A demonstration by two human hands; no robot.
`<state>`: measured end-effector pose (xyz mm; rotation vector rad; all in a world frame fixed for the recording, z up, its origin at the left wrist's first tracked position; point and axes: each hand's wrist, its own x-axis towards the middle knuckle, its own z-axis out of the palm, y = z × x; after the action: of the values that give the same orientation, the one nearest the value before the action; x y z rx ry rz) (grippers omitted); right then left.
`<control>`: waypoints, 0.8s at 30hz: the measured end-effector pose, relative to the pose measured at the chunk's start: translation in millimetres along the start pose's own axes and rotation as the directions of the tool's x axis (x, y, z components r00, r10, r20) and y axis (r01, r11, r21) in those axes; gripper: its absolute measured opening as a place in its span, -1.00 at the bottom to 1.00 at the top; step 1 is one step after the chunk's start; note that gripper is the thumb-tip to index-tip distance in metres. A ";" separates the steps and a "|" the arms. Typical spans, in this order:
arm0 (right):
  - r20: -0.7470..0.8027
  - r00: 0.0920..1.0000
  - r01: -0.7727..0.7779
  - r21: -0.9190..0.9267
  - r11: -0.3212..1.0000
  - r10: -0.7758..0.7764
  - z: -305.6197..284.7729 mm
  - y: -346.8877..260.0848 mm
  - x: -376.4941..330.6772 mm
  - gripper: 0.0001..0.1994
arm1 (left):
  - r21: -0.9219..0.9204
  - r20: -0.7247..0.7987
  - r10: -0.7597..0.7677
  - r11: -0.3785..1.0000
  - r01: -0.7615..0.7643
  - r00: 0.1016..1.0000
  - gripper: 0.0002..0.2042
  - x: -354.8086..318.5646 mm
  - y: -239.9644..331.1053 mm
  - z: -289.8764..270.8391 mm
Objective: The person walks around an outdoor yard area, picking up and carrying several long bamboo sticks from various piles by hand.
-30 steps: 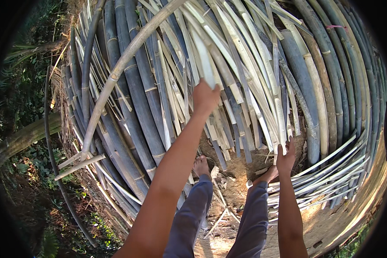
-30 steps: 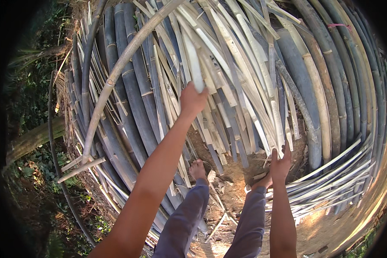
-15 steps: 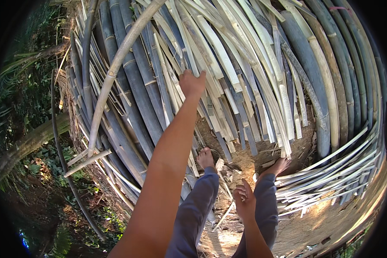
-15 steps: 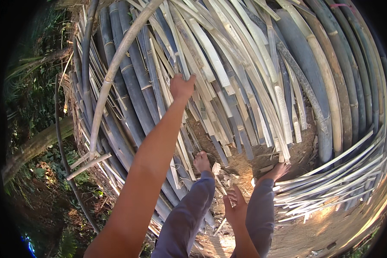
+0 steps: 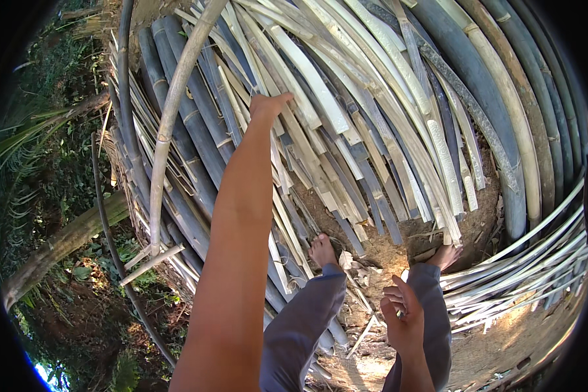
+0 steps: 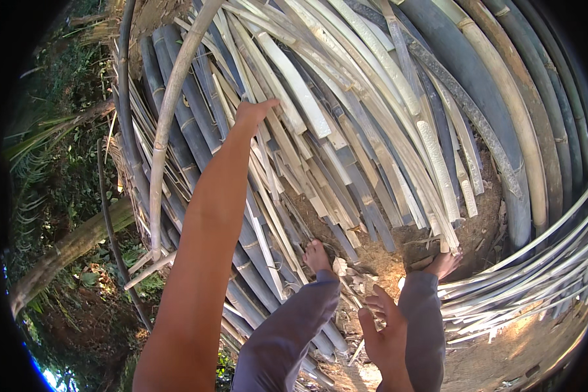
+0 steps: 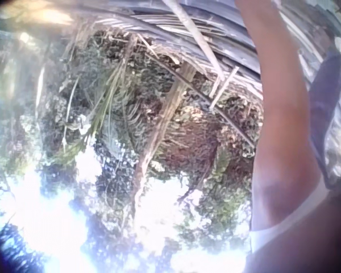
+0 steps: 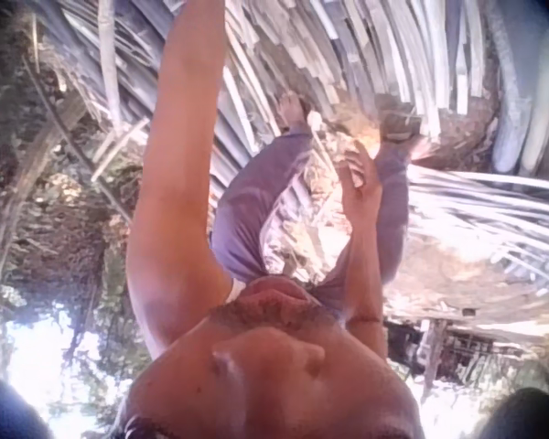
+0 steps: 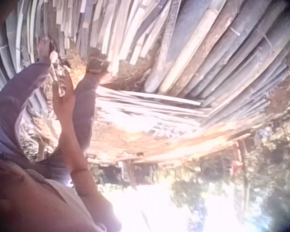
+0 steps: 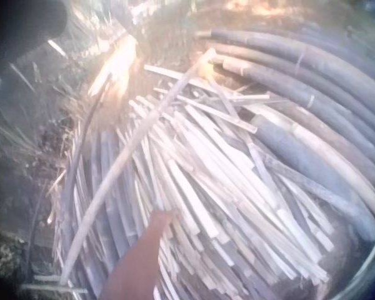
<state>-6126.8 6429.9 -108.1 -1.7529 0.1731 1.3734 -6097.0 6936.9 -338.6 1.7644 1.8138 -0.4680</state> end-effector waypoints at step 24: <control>0.073 0.993 0.091 0.042 0.995 -0.094 0.8 -4.8 12.1 -0.51 | -0.489 0.086 -0.072 0.866 0.105 0.994 -0.49 -107.7 -46.2 -67.1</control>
<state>-6120.0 6438.0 -115.6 -1.6547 0.0762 1.3576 -6155.2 6888.7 -226.7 1.3023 1.7748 -0.0743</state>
